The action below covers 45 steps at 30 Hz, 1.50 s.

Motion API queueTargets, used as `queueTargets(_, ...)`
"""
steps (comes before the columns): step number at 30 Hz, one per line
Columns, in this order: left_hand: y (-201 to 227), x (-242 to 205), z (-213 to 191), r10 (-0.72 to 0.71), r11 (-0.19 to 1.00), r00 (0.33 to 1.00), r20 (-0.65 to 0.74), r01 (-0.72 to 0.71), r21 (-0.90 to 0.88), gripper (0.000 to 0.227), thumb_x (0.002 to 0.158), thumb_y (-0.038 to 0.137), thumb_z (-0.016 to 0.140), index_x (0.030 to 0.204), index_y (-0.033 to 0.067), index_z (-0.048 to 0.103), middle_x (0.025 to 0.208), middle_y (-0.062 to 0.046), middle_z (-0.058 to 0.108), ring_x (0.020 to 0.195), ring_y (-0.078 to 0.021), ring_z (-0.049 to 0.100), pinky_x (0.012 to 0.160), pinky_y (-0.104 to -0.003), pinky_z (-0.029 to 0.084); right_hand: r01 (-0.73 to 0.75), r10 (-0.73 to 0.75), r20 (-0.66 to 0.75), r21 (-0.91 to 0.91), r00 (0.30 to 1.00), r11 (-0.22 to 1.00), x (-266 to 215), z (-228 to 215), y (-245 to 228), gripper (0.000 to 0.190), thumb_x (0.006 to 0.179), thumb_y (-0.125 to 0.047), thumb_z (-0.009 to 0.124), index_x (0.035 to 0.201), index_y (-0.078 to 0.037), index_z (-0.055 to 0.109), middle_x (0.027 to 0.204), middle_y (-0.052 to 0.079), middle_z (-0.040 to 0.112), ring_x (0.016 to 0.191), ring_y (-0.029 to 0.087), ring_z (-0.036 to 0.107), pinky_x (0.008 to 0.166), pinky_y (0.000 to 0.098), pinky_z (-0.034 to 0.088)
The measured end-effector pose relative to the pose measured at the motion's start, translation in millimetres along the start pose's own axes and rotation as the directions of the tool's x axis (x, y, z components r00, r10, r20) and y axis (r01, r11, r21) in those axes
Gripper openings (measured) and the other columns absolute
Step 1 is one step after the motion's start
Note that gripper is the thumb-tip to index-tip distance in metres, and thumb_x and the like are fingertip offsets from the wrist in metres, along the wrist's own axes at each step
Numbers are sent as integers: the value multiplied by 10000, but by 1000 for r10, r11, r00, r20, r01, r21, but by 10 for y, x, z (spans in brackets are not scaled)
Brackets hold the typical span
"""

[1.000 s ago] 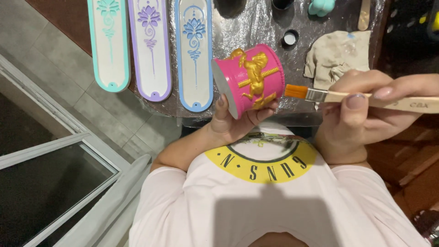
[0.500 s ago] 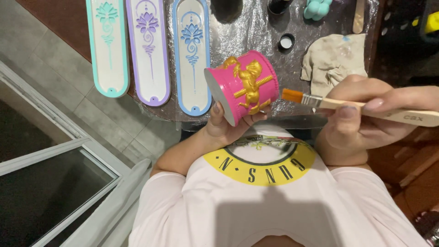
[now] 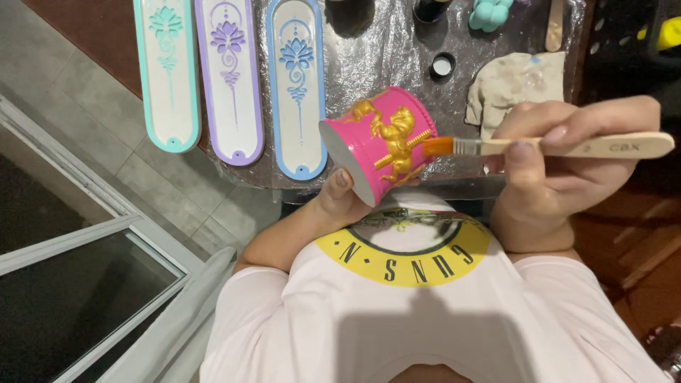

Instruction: Painting gold details on a pink decorative cup using a paintbrush

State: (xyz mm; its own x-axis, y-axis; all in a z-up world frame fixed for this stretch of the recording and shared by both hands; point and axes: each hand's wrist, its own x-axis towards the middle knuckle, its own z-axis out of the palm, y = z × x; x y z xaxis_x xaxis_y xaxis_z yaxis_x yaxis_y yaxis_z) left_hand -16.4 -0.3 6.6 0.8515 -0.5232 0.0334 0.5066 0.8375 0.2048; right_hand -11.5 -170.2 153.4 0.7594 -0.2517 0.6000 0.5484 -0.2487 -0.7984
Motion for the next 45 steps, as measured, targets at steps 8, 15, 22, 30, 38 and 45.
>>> queueTargets(8, -14, -13, -72, -31, 998, 999, 36, 33, -54, 1210, 754, 325, 966, 1645, 56, 193, 1586, -255, 424, 1452, -448, 453, 1242, -690, 349, 26, -22, -47, 89, 999, 996, 29, -67, 116, 329, 1035, -105, 592, 1018, -56, 267, 687, 169, 377, 507, 218, 408, 507, 373, 360)
queueTargets(15, -9, -8, -70, -26, 1000, 1000, 4, 26, -9, 1180, 758, 368, 954, 1642, 90, 224, 1592, -229, 422, 1438, -421, 472, 1180, -663, 430, -28, 34, -49, 116, 998, 993, 130, -98, 218, 260, 1069, -123, 571, 1031, -86, 316, 688, 130, 396, 510, 173, 381, 516, 301, 290)
queueTargets(22, -41, 43, -157, 98, 994, 995, 12, -98, 48, 1075, 812, 320, 964, 1599, 35, 290, 1521, -228, 518, 1421, -396, 510, 1222, -591, 426, 125, -124, -24, 63, 992, 990, -131, 90, -64, 297, 1036, -153, 547, 1020, -89, 258, 640, 89, 288, 442, 178, 396, 407, 352, 357)
queueTargets(30, -61, -59, -393, 81, 994, 996, -26, -79, 80, 950, 789, 238, 956, 1531, 41, 395, 1373, -168, 625, 1301, -320, 583, 1091, -459, 540, 204, -214, 56, 144, 975, 968, -245, 106, 36, 240, 958, -21, 546, 1031, -69, 322, 620, 105, 413, 445, 209, 478, 428, 359, 347)
queueTargets(38, -71, -47, -408, 99, 993, 995, 6, -99, 69, 905, 819, 256, 955, 1522, 47, 423, 1373, -164, 646, 1296, -321, 610, 1105, -493, 540, 258, -321, 235, 262, 917, 930, -195, -15, -10, 262, 968, 30, 523, 1072, -100, 321, 699, 142, 524, 428, 174, 386, 418, 342, 352)
queueTargets(45, -93, -73, -499, 55, 997, 997, 45, -57, 42, 1093, 748, 142, 951, 1605, 51, 280, 1436, -252, 564, 1309, -410, 583, 1070, -611, 544, 247, -373, 384, 340, 844, 908, -224, -125, 48, 350, 891, 100, 597, 1073, -89, 366, 754, 131, 574, 540, 176, 540, 487, 315, 452)
